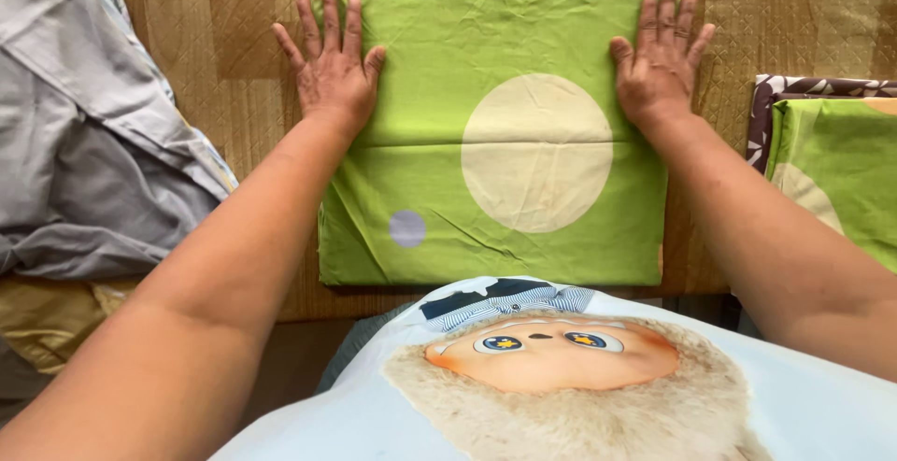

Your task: The person folds several pieces of bedding on a table, including a green sheet with a circle pattern, a gray sheet, a yellow sheet with floral motifs, and a blue checkered sheet. Each item is smoothed, folded in half multiple times, and stacked on the right side of the table.

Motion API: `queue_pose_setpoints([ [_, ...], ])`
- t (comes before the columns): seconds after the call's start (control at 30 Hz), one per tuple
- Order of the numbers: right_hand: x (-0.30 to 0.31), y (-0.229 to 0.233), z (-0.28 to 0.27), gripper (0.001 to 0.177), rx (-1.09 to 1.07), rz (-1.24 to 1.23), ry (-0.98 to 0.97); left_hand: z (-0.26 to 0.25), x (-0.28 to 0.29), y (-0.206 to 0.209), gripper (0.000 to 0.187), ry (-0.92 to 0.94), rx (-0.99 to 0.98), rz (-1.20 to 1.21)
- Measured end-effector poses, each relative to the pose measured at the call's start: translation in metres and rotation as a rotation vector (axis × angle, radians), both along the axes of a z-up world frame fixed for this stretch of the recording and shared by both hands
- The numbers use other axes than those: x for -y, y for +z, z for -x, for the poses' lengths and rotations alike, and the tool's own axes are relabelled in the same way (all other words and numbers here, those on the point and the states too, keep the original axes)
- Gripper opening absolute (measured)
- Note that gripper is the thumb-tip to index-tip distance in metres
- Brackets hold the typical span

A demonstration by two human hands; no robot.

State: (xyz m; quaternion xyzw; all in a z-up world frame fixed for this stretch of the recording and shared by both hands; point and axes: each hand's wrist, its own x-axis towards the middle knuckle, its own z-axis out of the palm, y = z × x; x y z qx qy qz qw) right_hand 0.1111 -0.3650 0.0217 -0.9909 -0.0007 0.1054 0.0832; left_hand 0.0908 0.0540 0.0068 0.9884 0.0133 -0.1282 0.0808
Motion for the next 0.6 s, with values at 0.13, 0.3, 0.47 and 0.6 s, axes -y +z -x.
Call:
queue_pose_setpoints([
  [0.13,-0.066,-0.018,0.05,0.066,0.328,0.083,0.356,0.052,0.039,-0.006,0.067,-0.34,0.213,-0.08],
  [0.3,-0.108,-0.025,0.168,0.069,0.142,-0.224,0.478,0.157,0.068,-0.016,0.071,-0.477,0.076,0.117],
  [0.47,-0.026,-0.006,0.185,0.068,0.117,-0.028,0.2,0.198,0.01,-0.015,0.072,-0.298,0.075,0.131],
  [0.6,0.012,-0.002,0.193,0.07,0.073,-0.09,0.04,0.235,-0.004,-0.011,0.081,-0.48,0.15,0.209],
])
